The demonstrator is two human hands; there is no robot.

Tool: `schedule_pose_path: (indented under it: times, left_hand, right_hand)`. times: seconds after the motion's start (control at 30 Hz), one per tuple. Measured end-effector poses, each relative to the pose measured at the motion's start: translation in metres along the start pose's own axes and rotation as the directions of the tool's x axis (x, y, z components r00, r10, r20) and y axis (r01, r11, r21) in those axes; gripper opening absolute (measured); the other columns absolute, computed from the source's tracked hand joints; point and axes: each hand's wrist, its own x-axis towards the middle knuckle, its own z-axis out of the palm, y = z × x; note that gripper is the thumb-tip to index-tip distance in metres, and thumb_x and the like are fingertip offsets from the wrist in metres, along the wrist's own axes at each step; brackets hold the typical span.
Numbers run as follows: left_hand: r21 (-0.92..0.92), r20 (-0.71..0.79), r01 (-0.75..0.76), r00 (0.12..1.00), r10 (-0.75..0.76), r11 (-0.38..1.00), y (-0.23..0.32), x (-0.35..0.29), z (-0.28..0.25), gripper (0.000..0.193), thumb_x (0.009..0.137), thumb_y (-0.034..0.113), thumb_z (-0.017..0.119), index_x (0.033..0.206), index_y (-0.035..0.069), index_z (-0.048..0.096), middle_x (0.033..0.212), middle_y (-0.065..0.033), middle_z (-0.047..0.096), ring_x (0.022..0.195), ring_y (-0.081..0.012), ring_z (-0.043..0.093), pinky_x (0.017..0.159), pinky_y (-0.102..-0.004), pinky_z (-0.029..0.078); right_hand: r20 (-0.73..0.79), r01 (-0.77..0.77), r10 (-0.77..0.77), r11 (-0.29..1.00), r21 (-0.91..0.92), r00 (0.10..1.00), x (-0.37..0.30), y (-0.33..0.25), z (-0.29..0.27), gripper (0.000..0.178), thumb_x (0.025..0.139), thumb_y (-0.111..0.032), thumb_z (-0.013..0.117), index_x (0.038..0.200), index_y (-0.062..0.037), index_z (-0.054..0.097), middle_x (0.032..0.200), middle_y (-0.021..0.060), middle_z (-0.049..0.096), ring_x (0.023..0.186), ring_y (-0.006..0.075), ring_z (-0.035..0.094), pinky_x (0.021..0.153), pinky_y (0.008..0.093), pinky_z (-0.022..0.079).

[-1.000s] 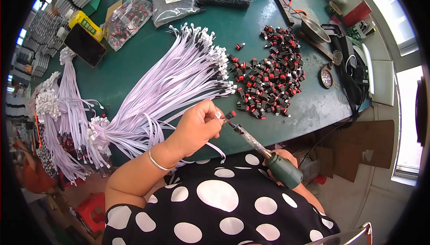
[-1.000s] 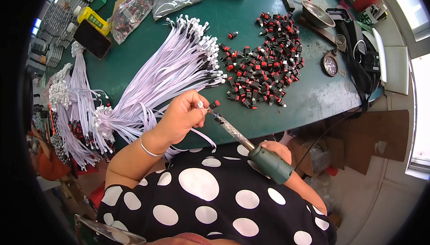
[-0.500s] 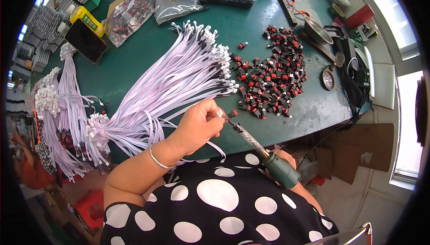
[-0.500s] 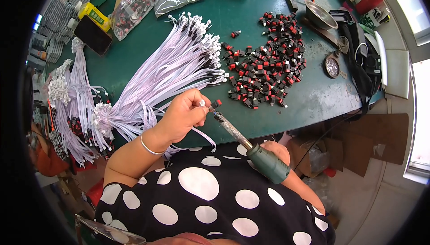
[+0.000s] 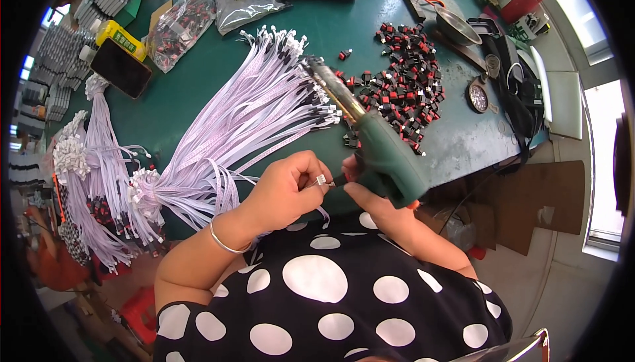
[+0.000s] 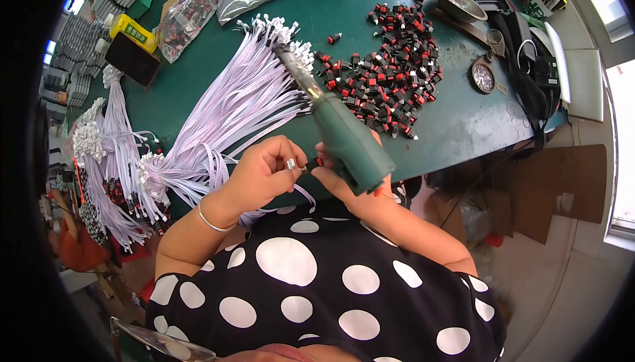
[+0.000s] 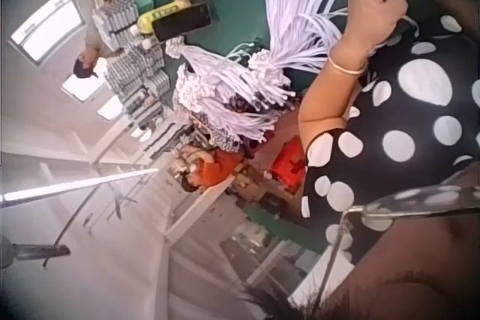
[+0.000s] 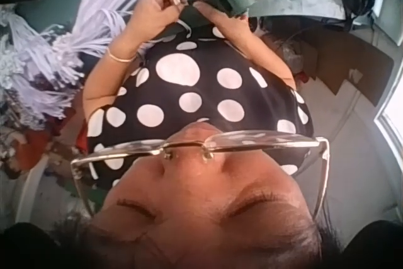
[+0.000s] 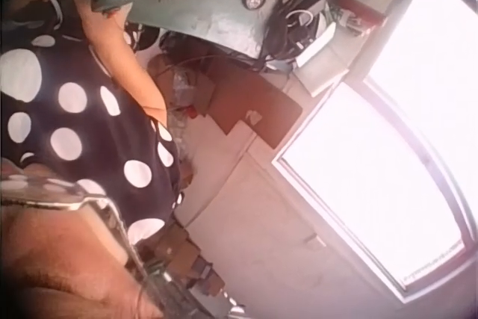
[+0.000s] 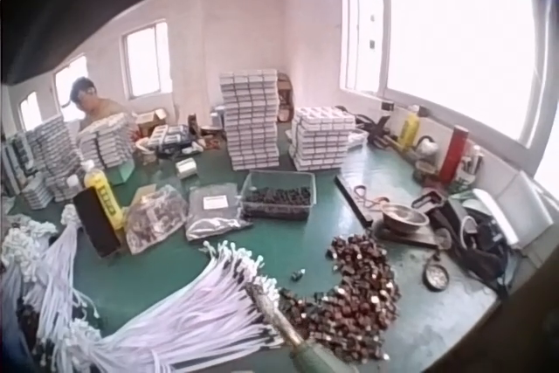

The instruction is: The person assembles wire harnesses by joining connectors to wires with a heat tool.

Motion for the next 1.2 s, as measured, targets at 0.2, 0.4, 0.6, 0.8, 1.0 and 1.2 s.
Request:
schedule_pose_path:
  times: [0.2,0.4,0.6,0.8,1.0,1.2]
  left_hand:
    - [0.438,0.035,0.077,0.994,-0.103,0.895,0.015,-0.004,-0.004,0.014,0.076,-0.004,0.057,0.086,0.001,0.048,0.083,-0.0037,0.053,0.069,-0.0052,0.049,0.058,-0.0195,0.043]
    - [0.07,-0.009,0.121,0.993,-0.121,0.99,0.007,0.0,-0.008,0.014,0.077,0.002,0.062,0.087,0.0,0.052,0.077,-0.0003,0.054,0.064,-0.004,0.05,0.055,-0.0194,0.041]
    - [0.68,0.105,-0.383,0.895,0.433,0.625,0.01,0.002,0.001,0.015,0.072,0.0,0.064,0.084,0.001,0.055,0.08,-0.0056,0.056,0.063,-0.0135,0.056,0.057,-0.0224,0.046]
    - [0.635,0.043,-0.323,0.922,0.385,0.702,0.006,0.005,0.004,0.015,0.07,0.001,0.065,0.081,0.003,0.056,0.083,-0.0078,0.056,0.066,-0.0189,0.058,0.061,-0.0264,0.049]
    - [0.648,0.07,-0.35,0.912,0.404,0.677,0.005,0.005,0.009,0.016,0.067,-0.003,0.067,0.078,0.002,0.056,0.083,-0.0085,0.056,0.064,-0.0149,0.054,0.056,-0.0227,0.044]
    - [0.72,0.075,-0.357,0.892,0.445,0.595,0.006,0.007,0.009,0.013,0.066,-0.002,0.069,0.074,0.003,0.061,0.076,-0.005,0.052,0.061,-0.0126,0.051,0.053,-0.023,0.041]
  right_hand:
    - [0.023,-0.014,0.018,0.985,-0.173,1.0,0.001,-0.005,-0.001,0.024,0.072,0.001,0.063,0.094,-0.0027,0.052,0.085,0.0025,0.057,0.074,0.0096,0.054,0.068,0.0248,0.044]
    - [-0.053,-0.08,0.077,0.995,-0.059,0.996,-0.001,-0.007,0.0,0.009,0.076,-0.004,0.061,0.084,-0.0031,0.056,0.074,-0.0008,0.054,0.067,0.0066,0.051,0.06,0.022,0.042]
    - [-0.091,-0.099,0.095,0.994,-0.04,0.991,-0.001,-0.004,-0.003,0.008,0.076,-0.005,0.06,0.083,-0.003,0.056,0.067,-0.0024,0.052,0.056,0.0046,0.047,0.049,0.0204,0.037]
    - [-0.083,-0.085,0.077,0.992,-0.097,0.994,-0.004,0.004,-0.003,0.011,0.075,-0.005,0.062,0.084,-0.003,0.057,0.074,-0.0016,0.056,0.067,0.0059,0.051,0.06,0.0217,0.042]
    - [-0.096,-0.106,0.104,0.994,-0.015,0.99,-0.007,0.004,-0.003,0.014,0.073,-0.002,0.063,0.086,-0.003,0.057,0.081,-0.0006,0.057,0.074,0.0061,0.053,0.065,0.0223,0.043]
    - [-0.059,-0.082,0.076,0.991,-0.106,0.995,-0.01,0.004,-0.005,0.016,0.074,-0.004,0.063,0.09,-0.0024,0.058,0.081,0.0013,0.059,0.075,0.0072,0.054,0.067,0.023,0.045]
